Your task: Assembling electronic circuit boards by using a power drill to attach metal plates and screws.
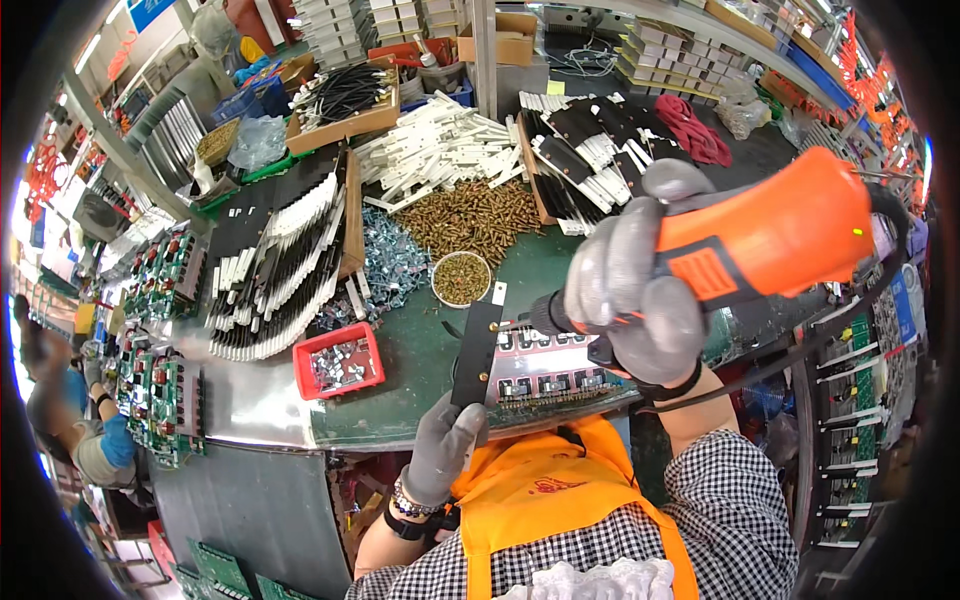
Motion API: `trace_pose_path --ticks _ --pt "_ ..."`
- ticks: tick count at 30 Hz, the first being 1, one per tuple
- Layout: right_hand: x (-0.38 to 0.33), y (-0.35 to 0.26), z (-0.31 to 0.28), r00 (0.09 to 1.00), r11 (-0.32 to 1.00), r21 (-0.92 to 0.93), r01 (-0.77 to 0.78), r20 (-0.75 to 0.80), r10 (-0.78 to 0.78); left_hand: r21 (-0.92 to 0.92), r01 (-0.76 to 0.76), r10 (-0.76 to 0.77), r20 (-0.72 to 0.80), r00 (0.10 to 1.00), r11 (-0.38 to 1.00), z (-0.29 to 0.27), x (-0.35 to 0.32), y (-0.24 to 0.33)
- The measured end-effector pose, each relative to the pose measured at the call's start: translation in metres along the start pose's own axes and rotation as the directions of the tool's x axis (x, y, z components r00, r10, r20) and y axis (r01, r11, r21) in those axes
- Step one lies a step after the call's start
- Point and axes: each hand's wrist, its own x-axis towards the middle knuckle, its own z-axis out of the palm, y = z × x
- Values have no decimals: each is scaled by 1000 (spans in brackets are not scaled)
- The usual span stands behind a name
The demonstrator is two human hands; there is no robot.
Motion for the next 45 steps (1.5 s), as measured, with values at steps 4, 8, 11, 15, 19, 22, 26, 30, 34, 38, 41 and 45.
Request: trace_pose_path --ticks 4,8,11,15,19,22,26,30,34,38,41,45 --pt "-2 12 -10 998 999 -21 26 60 -24 -77 38 -38 1 999 996 -4 -1 -4" --pt "-2 16 -9 995 1000 20 -5 98 3 -98 36 -37 -15 999 995 -4 -4 -2" --pt "-3 20 -5 993 997 72 -36 114 28 -96 36 -41 -54 998 995 -2 -8 -7" --pt "-1 16 -8 968 993 -9 -119 220 118 -130 70 -76 -45 996 989 1 -8 -6" --pt "9 23 12 970 980 -4 -199 143 198 -98 61 -67 -62 996 993 -1 -12 -5" --pt "17 31 18 962 982 -61 -178 201 187 -114 51 -65 -129 990 992 -3 -16 -1" --pt "16 35 22 943 968 -70 -243 215 252 -107 55 -69 -134 989 993 -5 -19 -2" --pt "15 35 28 945 961 -50 -273 170 278 -110 63 -78 -145 986 992 -3 -21 -1" --pt "19 34 30 950 964 -159 -215 196 244 -94 37 -55 -192 980 995 2 -20 0" --pt "17 36 27 948 940 -241 -242 146 282 -88 64 -75 -133 988 994 1 -18 -11" --pt "14 40 33 923 922 -70 -381 33 384 -93 34 -48 -151 987 995 1 -13 -14" --pt "20 53 31 944 933 -174 -316 45 328 -107 20 -42 -201 979 994 4 -12 -12"
